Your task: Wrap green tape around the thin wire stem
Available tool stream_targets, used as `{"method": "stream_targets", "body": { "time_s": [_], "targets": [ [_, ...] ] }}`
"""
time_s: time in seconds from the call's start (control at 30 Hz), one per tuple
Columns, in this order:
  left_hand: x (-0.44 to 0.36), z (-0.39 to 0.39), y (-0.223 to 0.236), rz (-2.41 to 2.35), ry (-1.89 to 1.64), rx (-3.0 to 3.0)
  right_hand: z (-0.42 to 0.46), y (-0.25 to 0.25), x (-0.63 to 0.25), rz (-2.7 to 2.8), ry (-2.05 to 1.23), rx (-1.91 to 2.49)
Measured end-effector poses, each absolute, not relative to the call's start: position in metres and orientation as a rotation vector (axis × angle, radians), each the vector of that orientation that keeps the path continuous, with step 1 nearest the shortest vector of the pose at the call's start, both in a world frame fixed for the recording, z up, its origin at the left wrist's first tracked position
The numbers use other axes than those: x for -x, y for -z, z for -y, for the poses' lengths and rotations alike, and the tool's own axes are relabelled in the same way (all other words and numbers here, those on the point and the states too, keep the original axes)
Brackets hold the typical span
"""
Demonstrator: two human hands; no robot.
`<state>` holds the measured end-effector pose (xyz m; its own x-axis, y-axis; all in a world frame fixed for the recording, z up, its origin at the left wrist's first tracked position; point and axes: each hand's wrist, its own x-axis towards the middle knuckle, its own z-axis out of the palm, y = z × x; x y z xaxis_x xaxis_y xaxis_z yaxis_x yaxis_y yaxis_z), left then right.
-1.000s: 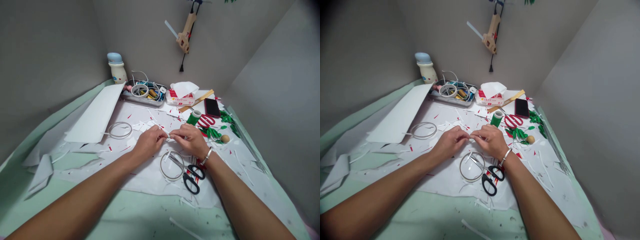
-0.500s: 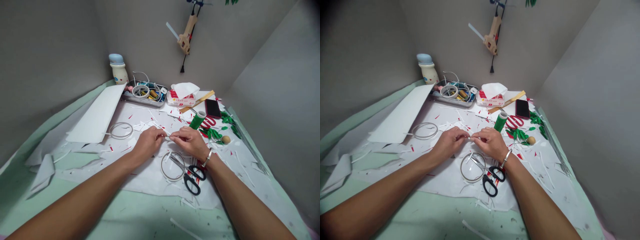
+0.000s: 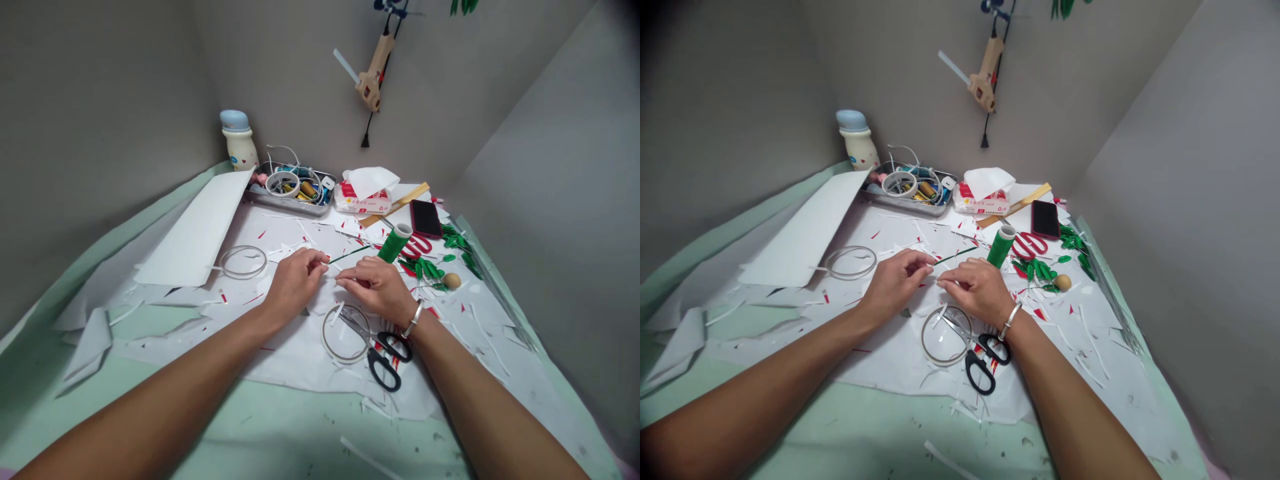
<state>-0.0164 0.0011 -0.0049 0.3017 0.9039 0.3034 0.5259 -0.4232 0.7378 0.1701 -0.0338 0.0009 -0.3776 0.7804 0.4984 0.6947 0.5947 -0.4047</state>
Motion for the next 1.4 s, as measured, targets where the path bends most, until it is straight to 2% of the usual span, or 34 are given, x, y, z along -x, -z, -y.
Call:
{"method": "stream_targets", "body": {
  "time_s": [0.27, 0.77, 1.0, 1.23, 1.4],
  "targets": [
    [0.015, -0.002, 0.004, -1.283, -0.986, -1.913, 0.035, 0.001, -0.169, 2.147, -0.154, 1.135],
    [0.019, 0.005, 0.006, -1.378, -0.788, -2.557, 0.03, 0.0, -0.176, 2.175, -0.058, 1.156],
    [0.018, 0.009, 0.002, -1.107, -0.723, -2.664, 0.028, -0.003, -0.178, 2.077, -0.177, 1.141],
    [0.017, 0.009, -0.007, -0.798, -0.794, -2.347, 0.021, 0.005, -0.185, 1.762, -0.557, 1.252],
    [0.018, 0.003, -0.006, -0.91, -0.895, -2.02, 0.025, 0.011, -0.175, 1.908, -0.531, 1.257]
  ]
}}
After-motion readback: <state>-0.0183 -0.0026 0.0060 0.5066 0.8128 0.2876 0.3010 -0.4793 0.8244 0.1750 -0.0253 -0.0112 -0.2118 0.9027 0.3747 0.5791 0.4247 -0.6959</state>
